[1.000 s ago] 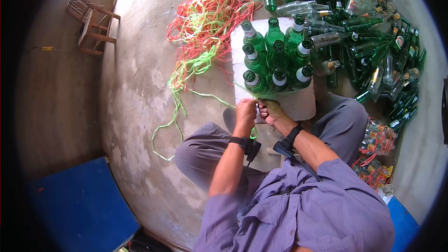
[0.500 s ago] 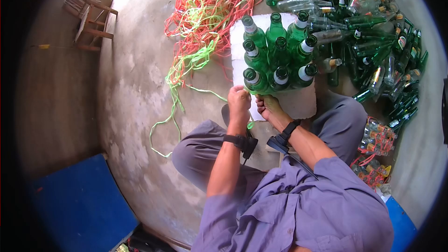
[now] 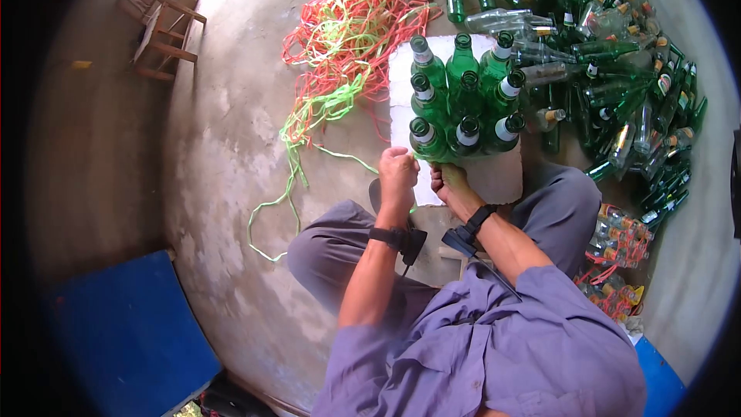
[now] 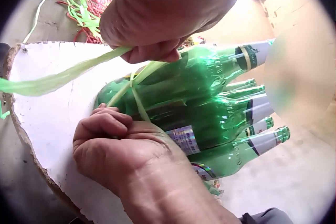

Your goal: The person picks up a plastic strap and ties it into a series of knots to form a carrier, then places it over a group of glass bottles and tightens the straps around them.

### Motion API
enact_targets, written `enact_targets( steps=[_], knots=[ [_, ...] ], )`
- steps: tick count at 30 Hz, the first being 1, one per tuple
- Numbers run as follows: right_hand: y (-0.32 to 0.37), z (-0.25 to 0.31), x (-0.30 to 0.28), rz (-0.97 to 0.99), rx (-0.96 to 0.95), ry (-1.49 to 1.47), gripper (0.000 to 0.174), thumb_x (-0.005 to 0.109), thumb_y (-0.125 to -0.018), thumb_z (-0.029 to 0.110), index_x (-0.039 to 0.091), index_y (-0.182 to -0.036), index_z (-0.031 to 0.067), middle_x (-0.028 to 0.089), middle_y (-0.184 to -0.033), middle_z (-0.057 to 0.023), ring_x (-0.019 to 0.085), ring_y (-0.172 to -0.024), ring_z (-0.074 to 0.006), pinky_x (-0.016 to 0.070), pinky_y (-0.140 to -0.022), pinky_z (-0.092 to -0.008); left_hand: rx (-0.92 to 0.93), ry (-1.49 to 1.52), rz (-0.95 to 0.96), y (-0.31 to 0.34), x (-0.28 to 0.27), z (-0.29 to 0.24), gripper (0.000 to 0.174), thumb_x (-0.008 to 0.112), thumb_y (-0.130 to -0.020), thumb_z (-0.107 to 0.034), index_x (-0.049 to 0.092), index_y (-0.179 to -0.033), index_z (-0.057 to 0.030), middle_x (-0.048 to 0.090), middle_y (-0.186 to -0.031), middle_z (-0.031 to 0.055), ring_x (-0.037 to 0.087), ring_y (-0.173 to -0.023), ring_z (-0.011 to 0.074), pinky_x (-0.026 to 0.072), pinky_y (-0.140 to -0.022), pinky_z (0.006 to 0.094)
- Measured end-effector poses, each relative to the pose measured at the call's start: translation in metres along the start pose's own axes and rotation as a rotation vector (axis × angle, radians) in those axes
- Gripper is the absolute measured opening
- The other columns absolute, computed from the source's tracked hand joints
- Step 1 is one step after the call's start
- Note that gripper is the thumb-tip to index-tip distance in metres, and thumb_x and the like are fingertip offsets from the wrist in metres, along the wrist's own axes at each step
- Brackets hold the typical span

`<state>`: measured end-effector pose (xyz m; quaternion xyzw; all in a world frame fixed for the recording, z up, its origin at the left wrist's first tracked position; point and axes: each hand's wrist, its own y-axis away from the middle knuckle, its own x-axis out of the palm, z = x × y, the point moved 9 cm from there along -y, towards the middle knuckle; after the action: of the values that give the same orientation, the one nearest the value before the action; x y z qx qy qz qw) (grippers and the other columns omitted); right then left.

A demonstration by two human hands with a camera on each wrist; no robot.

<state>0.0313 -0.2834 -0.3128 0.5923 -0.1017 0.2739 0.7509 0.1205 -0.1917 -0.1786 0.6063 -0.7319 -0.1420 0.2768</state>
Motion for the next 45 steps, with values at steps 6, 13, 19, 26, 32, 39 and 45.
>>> enact_targets(
  steps=[6,13,19,26,32,39,45],
  knots=[
    [0.022,-0.012,-0.001,0.03,0.288,-0.059,0.012,0.067,-0.086,0.013,0.06,-0.08,0.0067,0.049,-0.062,0.0042,0.041,-0.046,-0.0025,0.0252,-0.036,-0.0189,-0.041,-0.045,0.032,0.023,-0.004,-0.002,0.021,0.055,-0.086,-0.004,0.047,-0.105,-0.0018,0.059,-0.068,0.0071,0.043,-0.044,0.0077,0.0305,-0.037,0.0226],
    [0.065,0.003,0.057,0.382,0.038,-0.031,0.022,0.072,-0.087,0.02,0.061,-0.095,0.0023,0.048,-0.063,0.0062,0.041,-0.048,-0.0027,0.029,-0.038,-0.0152,-0.049,-0.047,0.014,0.047,0.001,0.005,0.02,0.052,-0.081,-0.002,0.051,-0.101,0.0026,0.06,-0.066,0.009,0.045,-0.041,0.0098,0.0288,-0.036,0.0241],
    [0.05,0.005,0.05,0.344,0.049,-0.069,0.018,0.074,-0.084,0.007,0.06,-0.093,-0.001,0.047,-0.063,0.0049,0.039,-0.047,-0.0032,0.03,-0.038,-0.015,0.006,-0.133,-0.005,0.043,-0.001,0.015,0.022,0.053,-0.081,-0.002,0.051,-0.102,0.0033,0.058,-0.067,0.0084,0.052,-0.049,0.013,0.0359,-0.043,0.0249],
    [0.026,0.0,0.041,0.273,0.001,-0.183,0.013,0.072,-0.083,0.004,0.06,-0.088,0.0008,0.05,-0.064,0.0021,0.04,-0.048,-0.0057,0.0318,-0.04,-0.0154,0.089,-0.199,0.045,0.049,0.007,0.007,0.022,0.053,-0.082,-0.001,0.05,-0.103,0.0039,0.058,-0.069,0.009,0.055,-0.055,0.0146,0.0414,-0.049,0.0264],
    [0.017,0.001,0.035,0.361,0.024,-0.127,0.016,0.075,-0.08,0.003,0.06,-0.085,0.003,0.059,-0.074,-0.0038,0.045,-0.05,-0.0074,0.0417,-0.046,-0.0194,0.087,-0.141,0.084,0.066,0.017,0.005,0.027,0.053,-0.083,-0.007,0.05,-0.108,0.0014,0.057,-0.07,0.0042,0.048,-0.056,0.0084,0.0356,-0.049,0.0233],
    [0.077,0.024,0.058,0.228,0.08,0.145,0.018,0.074,-0.081,0.012,0.063,-0.092,0.002,0.044,-0.062,0.0075,0.032,-0.045,-0.0002,0.0206,-0.035,-0.0166,0.143,-0.205,0.263,0.112,0.025,0.007,0.012,0.045,-0.096,-0.007,0.043,-0.105,0.0011,0.058,-0.072,0.0102,0.053,-0.051,0.0143,0.0429,-0.046,0.0254],
    [0.097,0.034,0.056,0.316,0.042,0.512,0.013,0.066,-0.089,0.016,0.063,-0.094,0.0041,0.044,-0.065,0.0089,0.031,-0.046,-0.0003,0.0211,-0.037,-0.0164,0.235,-0.442,0.381,0.16,0.02,-0.004,0.007,0.045,-0.097,-0.002,0.044,-0.104,-0.0004,0.062,-0.077,0.0088,0.059,-0.058,0.0131,0.0475,-0.052,0.0252]
  ],
)
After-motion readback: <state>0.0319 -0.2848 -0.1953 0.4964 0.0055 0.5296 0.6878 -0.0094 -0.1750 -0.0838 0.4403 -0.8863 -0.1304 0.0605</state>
